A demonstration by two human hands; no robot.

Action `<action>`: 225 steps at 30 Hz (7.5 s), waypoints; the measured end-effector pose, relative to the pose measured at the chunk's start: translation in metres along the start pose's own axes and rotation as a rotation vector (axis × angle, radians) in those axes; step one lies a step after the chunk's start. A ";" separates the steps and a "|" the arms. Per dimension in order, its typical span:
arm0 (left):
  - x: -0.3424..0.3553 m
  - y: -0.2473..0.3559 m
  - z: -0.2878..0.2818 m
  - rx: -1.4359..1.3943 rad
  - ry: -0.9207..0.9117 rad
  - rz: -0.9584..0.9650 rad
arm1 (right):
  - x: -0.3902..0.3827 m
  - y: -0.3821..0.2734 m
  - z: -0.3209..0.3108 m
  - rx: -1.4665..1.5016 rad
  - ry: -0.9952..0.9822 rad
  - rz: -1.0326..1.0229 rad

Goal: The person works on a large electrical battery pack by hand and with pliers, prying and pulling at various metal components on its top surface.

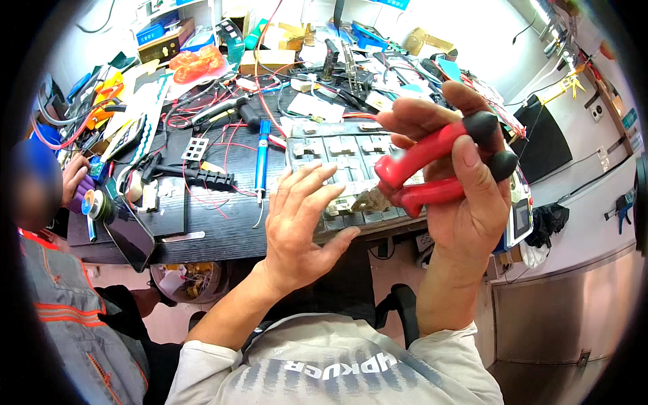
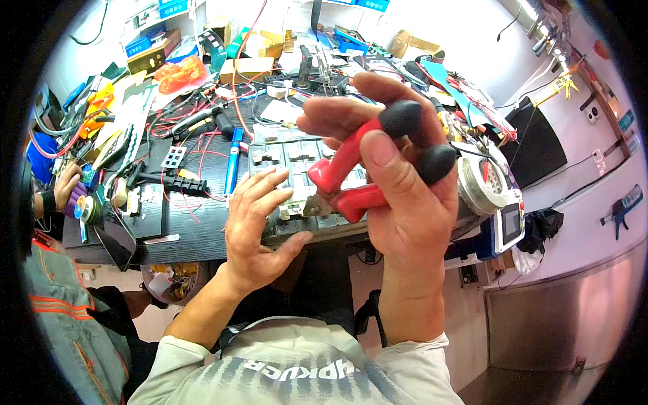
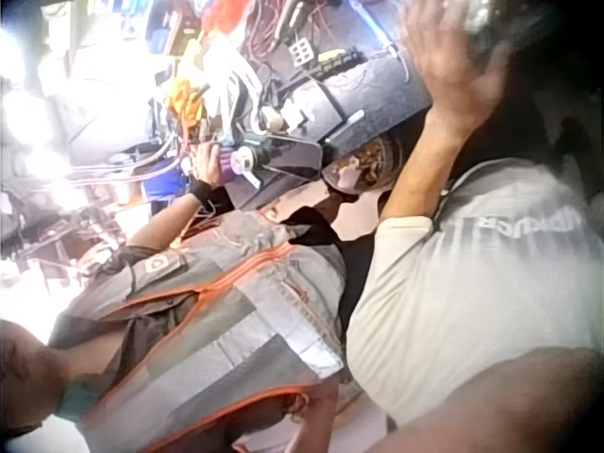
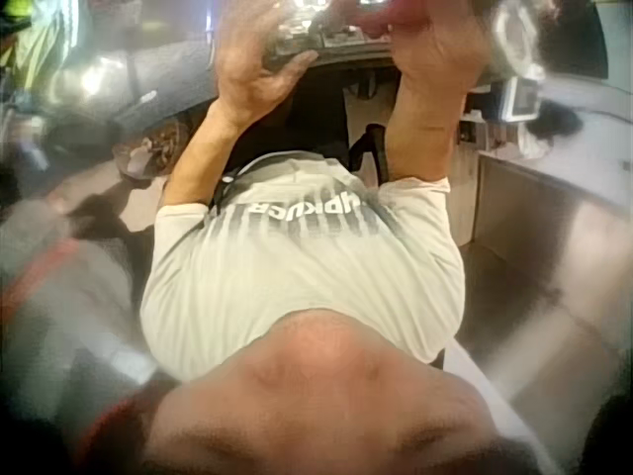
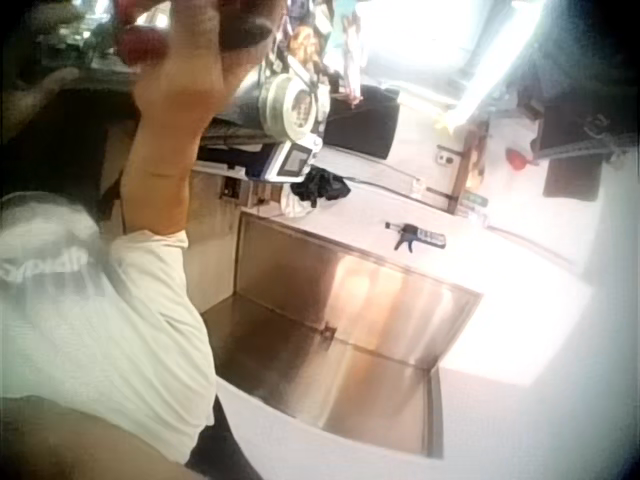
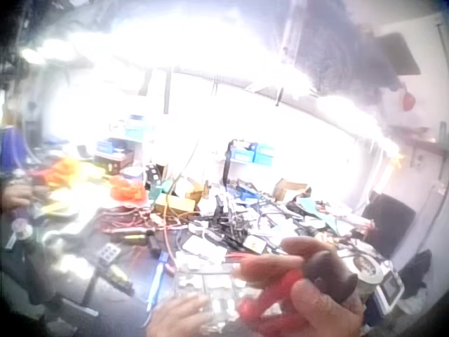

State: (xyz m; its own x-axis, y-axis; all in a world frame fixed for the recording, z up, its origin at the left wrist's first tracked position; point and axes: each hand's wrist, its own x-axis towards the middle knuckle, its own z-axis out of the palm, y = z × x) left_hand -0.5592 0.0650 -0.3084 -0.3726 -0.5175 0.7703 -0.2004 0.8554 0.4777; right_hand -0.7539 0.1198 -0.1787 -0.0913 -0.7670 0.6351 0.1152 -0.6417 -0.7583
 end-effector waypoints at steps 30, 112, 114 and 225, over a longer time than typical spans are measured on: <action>-0.014 -0.018 0.014 0.021 0.084 0.122 | 0.073 -0.005 0.093 -0.509 -0.766 0.230; -0.002 -0.008 0.000 -0.102 0.061 -0.145 | 0.085 -0.045 0.067 -0.503 -0.793 0.197; -0.003 -0.008 -0.001 -0.018 0.067 -0.049 | 0.091 -0.041 0.052 -0.406 -0.707 0.193; 0.030 0.005 -0.025 -0.038 0.002 0.052 | 0.072 -0.042 0.041 -0.197 0.076 0.107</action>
State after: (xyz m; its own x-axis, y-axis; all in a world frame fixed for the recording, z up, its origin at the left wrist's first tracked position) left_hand -0.5490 0.0528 -0.2722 -0.3796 -0.4724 0.7954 -0.1465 0.8796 0.4525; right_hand -0.7251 0.0914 -0.0953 -0.1645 -0.8237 0.5427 -0.0667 -0.5397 -0.8392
